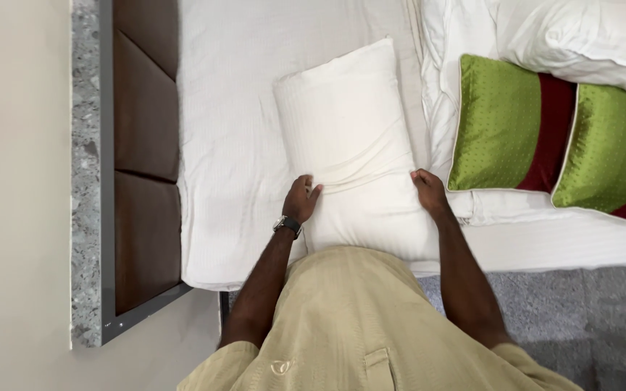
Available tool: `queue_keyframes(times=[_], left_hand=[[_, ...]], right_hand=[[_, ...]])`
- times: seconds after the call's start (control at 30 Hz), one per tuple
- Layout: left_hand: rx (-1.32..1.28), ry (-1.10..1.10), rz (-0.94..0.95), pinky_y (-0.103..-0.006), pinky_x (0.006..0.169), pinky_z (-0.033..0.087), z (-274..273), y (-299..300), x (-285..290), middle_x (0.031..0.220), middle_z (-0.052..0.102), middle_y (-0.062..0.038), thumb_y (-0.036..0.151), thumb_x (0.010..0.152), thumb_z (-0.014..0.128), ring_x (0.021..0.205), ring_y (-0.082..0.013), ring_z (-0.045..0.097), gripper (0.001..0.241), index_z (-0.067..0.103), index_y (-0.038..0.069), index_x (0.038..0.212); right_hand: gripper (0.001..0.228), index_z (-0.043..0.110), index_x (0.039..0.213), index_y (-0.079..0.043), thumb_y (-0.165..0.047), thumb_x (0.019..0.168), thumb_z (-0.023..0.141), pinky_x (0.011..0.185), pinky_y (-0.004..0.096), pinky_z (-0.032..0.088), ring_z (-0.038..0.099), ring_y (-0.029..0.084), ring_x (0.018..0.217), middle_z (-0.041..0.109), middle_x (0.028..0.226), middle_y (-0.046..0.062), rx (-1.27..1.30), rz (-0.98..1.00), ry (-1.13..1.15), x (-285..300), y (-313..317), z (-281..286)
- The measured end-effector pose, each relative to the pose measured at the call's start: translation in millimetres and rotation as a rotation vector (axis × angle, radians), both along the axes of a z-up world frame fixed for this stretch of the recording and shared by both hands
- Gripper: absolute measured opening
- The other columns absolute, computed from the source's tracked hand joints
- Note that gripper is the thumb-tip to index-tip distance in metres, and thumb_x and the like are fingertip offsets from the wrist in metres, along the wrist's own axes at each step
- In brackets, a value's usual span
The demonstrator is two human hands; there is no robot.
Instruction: The person removes a white pillowcase from a pillow on a bed, then folds a white towel into a small square. Finally, the person places the pillow back into the pillowcase and positions it on the bed.
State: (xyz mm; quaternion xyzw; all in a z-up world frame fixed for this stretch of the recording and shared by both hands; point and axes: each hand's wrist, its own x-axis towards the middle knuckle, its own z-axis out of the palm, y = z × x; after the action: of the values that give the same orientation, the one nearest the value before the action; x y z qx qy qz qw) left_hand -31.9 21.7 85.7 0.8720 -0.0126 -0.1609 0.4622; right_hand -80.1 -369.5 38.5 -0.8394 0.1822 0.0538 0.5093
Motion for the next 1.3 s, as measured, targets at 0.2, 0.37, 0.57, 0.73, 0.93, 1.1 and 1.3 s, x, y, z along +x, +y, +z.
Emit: queue_keyframes(times=[0.2,0.37,0.57,0.73,0.93,1.1,1.3], left_hand=[[-0.309,-0.012,0.044,-0.0525,0.124,0.021,-20,4,40,0.169,0.013,-0.032,0.063,0.103,0.057,0.156,-0.0436,0.017,0.105,0.005,-0.006,0.163],[-0.627,-0.184,0.124,-0.0516,0.127,0.022,44,4,64,0.171,0.012,-0.029,0.069,0.096,0.055,0.157,-0.0409,0.021,0.114,-0.004,-0.001,0.163],[-0.588,-0.375,0.164,-0.0512,0.131,0.026,106,-4,86,0.174,0.017,-0.024,0.061,0.102,0.060,0.161,-0.0408,0.024,0.102,0.008,0.003,0.167],[-0.171,-0.414,0.164,-0.0507,0.129,0.034,89,-24,100,0.168,0.038,-0.018,0.048,0.106,0.060,0.157,-0.0399,0.038,0.073,0.038,0.007,0.162],[0.120,-0.466,0.270,-0.0559,0.117,0.038,16,8,95,0.162,0.036,-0.026,0.027,0.092,0.074,0.146,-0.0484,0.036,0.016,0.078,0.013,0.098],[0.082,-0.317,0.226,-0.0555,0.112,0.043,13,64,74,0.157,0.041,-0.029,0.023,0.096,0.070,0.137,-0.0503,0.046,0.013,0.070,0.010,0.099],[0.012,-0.322,0.138,-0.0507,0.108,0.047,39,45,46,0.156,0.044,-0.024,0.009,0.086,0.073,0.136,-0.0465,0.049,0.011,0.068,0.012,0.095]], right_hand=[[0.028,0.064,0.087,-0.004,-0.028,0.101,0.060,0.072,0.032,0.051,0.057,0.013,0.077,0.062,0.081,0.001,0.162,0.439,-0.183,-19,108,155],[0.037,0.054,0.075,-0.005,-0.027,0.103,0.060,0.063,0.038,0.046,0.052,0.021,0.064,0.050,0.068,0.006,-0.059,0.782,-0.333,-39,173,262],[0.038,0.052,0.075,-0.006,-0.028,0.104,0.060,0.062,0.042,0.044,0.052,0.027,0.064,0.048,0.068,0.009,-0.145,0.855,-0.469,-21,219,253],[0.030,0.058,0.078,-0.005,-0.024,0.100,0.066,0.065,0.044,0.046,0.057,0.028,0.070,0.057,0.074,0.011,-0.172,0.671,-0.559,28,248,144],[0.014,0.072,0.099,-0.004,-0.015,0.090,0.072,0.078,0.041,0.056,0.070,0.028,0.084,0.073,0.095,0.015,-0.133,0.789,-0.250,61,272,96],[0.014,0.072,0.116,-0.007,-0.013,0.104,0.068,0.096,0.043,0.053,0.067,0.031,0.104,0.072,0.111,0.015,-0.076,0.582,-0.418,82,267,109],[0.021,0.074,0.108,-0.010,-0.011,0.086,0.075,0.092,0.047,0.048,0.061,0.031,0.111,0.070,0.116,0.008,-0.512,0.502,-0.535,155,249,124]])
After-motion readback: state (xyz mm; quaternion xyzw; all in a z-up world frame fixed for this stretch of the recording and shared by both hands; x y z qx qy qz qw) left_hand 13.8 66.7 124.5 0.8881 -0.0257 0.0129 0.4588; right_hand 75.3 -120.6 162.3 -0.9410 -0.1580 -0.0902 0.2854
